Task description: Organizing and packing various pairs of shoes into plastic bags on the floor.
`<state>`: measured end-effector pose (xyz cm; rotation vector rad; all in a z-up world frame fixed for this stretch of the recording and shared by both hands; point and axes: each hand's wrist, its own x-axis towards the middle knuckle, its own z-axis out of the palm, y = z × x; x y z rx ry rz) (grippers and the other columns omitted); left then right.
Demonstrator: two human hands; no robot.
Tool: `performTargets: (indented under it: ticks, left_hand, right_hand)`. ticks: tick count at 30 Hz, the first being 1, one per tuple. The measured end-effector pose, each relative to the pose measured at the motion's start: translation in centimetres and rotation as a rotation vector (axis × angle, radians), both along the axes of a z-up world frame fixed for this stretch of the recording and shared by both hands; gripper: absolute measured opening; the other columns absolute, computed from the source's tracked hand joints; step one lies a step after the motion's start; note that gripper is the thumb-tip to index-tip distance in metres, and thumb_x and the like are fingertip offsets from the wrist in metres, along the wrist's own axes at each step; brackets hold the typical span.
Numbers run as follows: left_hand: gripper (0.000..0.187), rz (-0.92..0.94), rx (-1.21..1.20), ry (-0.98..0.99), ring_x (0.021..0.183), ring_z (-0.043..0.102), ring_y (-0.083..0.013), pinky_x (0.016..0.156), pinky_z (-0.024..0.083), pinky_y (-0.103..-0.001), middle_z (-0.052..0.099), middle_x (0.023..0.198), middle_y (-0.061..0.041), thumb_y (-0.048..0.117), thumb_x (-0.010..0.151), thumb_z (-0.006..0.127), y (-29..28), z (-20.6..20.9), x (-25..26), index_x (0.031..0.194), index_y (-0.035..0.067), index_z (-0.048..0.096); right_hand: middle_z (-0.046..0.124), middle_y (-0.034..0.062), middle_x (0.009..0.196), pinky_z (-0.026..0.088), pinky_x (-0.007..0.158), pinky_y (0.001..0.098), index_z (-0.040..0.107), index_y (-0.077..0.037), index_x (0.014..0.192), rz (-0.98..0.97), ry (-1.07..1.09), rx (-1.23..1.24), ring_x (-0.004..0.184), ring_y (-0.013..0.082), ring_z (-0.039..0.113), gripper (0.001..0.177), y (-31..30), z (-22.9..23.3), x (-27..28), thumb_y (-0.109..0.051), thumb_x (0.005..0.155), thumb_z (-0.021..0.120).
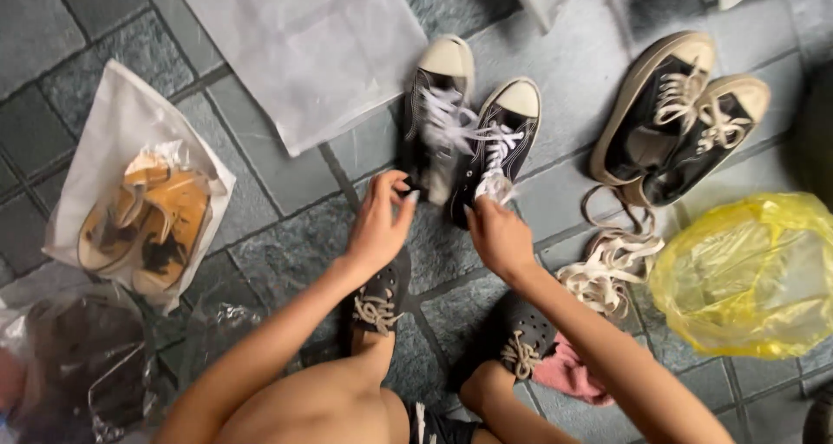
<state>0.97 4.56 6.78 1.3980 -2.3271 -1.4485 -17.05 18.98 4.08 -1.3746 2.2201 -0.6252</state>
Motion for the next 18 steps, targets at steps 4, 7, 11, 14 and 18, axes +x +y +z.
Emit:
performTargets:
  ticks: [4, 7, 11, 14, 18]
  left_hand:
    - [0.042, 0.057, -0.211, 0.272, 0.092, 0.059, -0.0284, 0.083, 0.051, -0.041, 0.056, 0.106, -0.014, 0.02, 0.093, 0.072, 1.6, -2.0, -0.9, 0.123, 0.001, 0.05]
    - [0.052, -0.004, -0.427, 0.306, 0.096, 0.055, -0.0319, 0.083, 0.049, -0.044, 0.05, 0.106, -0.017, 0.027, 0.088, 0.078, 1.0, -1.0, -2.0, 0.118, 0.0, 0.046]
    - [0.043, -0.087, -0.495, 0.197, 0.1, 0.056, -0.0315, 0.082, 0.049, -0.044, 0.051, 0.109, -0.017, 0.03, 0.093, 0.075, -0.3, -2.1, -3.6, 0.118, 0.005, 0.051]
    - [0.029, -0.298, -0.436, 0.176, 0.103, 0.062, -0.0271, 0.086, 0.054, -0.041, 0.058, 0.112, -0.012, 0.031, 0.105, 0.066, 0.1, -3.8, -4.5, 0.118, 0.009, 0.052]
    - [0.052, -0.414, -0.366, 0.193, 0.099, 0.066, -0.0358, 0.078, 0.055, -0.047, 0.062, 0.116, -0.021, 0.039, 0.098, 0.067, 0.4, -1.3, -7.1, 0.126, -0.002, 0.05]
  right_hand:
    - [0.068, 0.0175, 0.086, 0.049, 0.064, 0.0472, 0.06, -0.005, 0.1, -0.234, -0.109, 0.037, 0.072, 0.0375, 0.065, 0.024, -1.5, 1.0, 2.8, -0.028, 0.1, 0.065]
    - [0.067, 0.0168, 0.092, 0.051, 0.073, 0.0426, 0.06, -0.005, 0.108, -0.447, -0.106, -0.104, 0.08, 0.0325, 0.066, 0.018, -0.2, -0.7, 3.6, -0.023, 0.106, 0.06]
    - [0.06, 0.0154, 0.099, 0.05, 0.075, 0.0394, 0.055, 0.001, 0.123, -0.798, -0.115, -0.359, 0.083, 0.0283, 0.059, 0.027, -0.7, -2.9, 3.1, -0.016, 0.103, 0.063]
    - [0.057, 0.0112, 0.1, 0.051, 0.072, 0.0376, 0.06, 0.001, 0.118, -0.806, -0.113, -0.293, 0.078, 0.0215, 0.059, 0.039, -0.1, -3.5, 1.7, -0.02, 0.091, 0.078]
    - [0.065, 0.0053, 0.088, 0.052, 0.073, 0.0338, 0.062, -0.003, 0.113, -0.906, -0.446, -0.197, 0.08, 0.016, 0.06, 0.042, 1.3, -5.8, 2.1, -0.029, 0.086, 0.081]
